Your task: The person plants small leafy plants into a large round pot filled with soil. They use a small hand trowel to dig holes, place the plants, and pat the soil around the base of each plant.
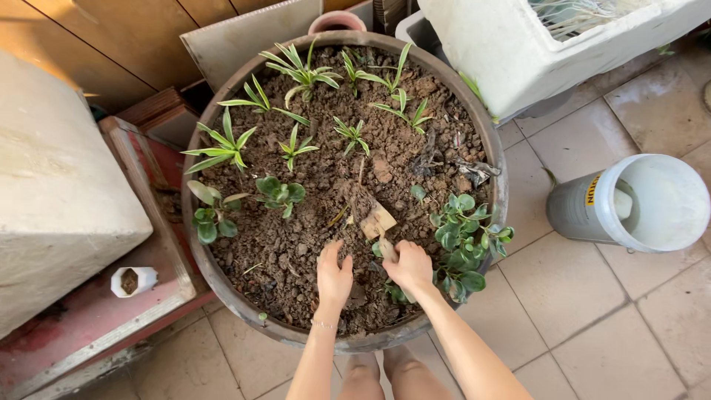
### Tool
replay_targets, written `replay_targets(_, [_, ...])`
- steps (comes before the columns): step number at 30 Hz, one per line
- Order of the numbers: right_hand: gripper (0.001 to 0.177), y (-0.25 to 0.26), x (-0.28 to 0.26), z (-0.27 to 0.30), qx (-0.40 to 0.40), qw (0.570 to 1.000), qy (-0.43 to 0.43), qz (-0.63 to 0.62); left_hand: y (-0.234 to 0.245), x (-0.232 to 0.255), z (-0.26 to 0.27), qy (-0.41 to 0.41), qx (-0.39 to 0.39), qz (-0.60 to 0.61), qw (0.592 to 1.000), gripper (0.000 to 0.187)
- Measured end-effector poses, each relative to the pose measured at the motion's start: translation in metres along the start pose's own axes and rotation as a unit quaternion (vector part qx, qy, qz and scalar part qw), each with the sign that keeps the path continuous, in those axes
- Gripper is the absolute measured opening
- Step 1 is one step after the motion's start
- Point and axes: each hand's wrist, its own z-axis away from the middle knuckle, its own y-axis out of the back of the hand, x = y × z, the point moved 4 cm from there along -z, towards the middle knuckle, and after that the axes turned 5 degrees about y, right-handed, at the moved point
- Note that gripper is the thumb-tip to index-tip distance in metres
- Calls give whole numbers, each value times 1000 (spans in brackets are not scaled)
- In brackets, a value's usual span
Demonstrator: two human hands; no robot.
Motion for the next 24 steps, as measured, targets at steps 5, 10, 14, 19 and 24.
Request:
replay_targets(5, [39,57,6,33,-105,953,-147,-242,-30,15,-33,-75,-59,-108,990,52])
replay_targets(10, [53,91,7,61,-59,992,27,-106,-42,14,-40,-106,-73,-124,984,50])
replay_targets(14, [55,110,19,85,-72,997,0,-23,-21,15,-22,-177,-11,-13,984,27])
replay_targets(19, [63,127,-10,85,-11,999,-29,34,1,2,-5,-76,43,62,994,22])
replay_targets(24, [67,111,-58,67,20,985,67,156,-12,-3,12,-128,59,35,989,18])
